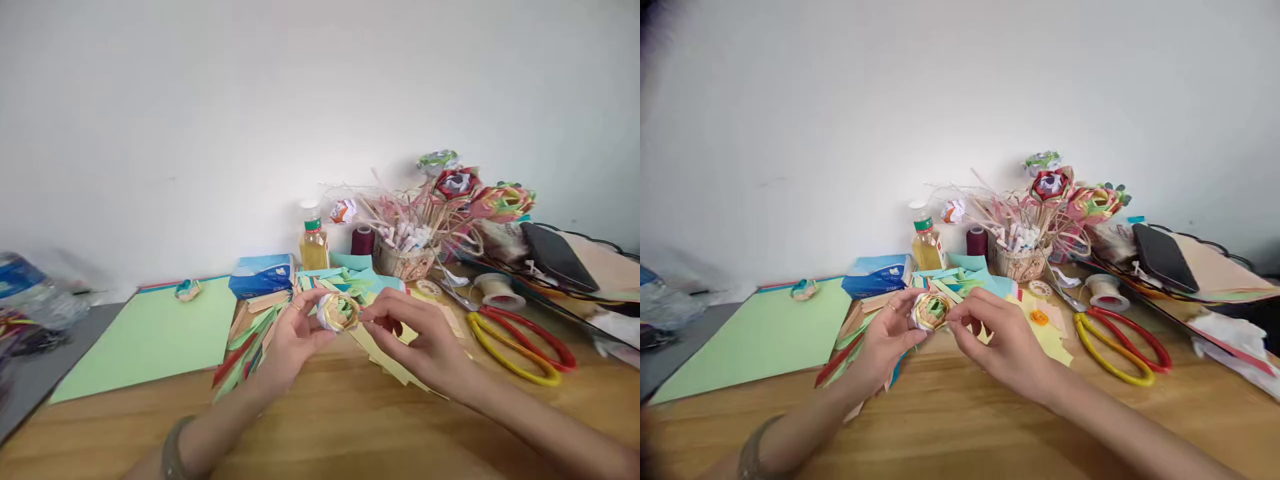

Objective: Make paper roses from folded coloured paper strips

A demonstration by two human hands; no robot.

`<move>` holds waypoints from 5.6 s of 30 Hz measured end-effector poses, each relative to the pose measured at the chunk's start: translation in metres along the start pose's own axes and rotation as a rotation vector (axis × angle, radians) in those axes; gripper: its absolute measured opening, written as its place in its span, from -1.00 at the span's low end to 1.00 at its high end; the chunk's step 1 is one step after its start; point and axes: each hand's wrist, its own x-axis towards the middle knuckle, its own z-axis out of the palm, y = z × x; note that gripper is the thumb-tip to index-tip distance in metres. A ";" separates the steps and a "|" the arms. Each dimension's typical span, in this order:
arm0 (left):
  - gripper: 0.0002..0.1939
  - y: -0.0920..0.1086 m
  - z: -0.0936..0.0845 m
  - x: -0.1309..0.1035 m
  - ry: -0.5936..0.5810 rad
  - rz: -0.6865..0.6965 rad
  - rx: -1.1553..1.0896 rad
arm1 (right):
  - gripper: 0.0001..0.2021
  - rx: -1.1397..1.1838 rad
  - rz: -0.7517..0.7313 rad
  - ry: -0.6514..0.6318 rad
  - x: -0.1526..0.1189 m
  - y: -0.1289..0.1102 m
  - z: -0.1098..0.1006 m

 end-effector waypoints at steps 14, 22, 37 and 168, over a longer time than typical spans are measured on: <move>-0.59 0.001 0.001 -0.014 -0.017 0.237 0.380 | -0.87 -0.023 0.243 -0.089 -0.003 -0.001 0.006; -0.46 0.004 0.003 -0.015 -0.011 0.029 0.364 | -0.86 -0.308 0.061 0.046 -0.007 0.007 0.009; -0.60 0.012 0.007 -0.004 0.096 -0.506 -0.010 | -0.84 -0.590 -0.307 0.027 -0.012 0.014 0.015; -0.63 0.016 0.002 -0.010 -0.133 0.674 0.927 | -0.80 0.610 0.606 -0.262 0.002 0.003 0.008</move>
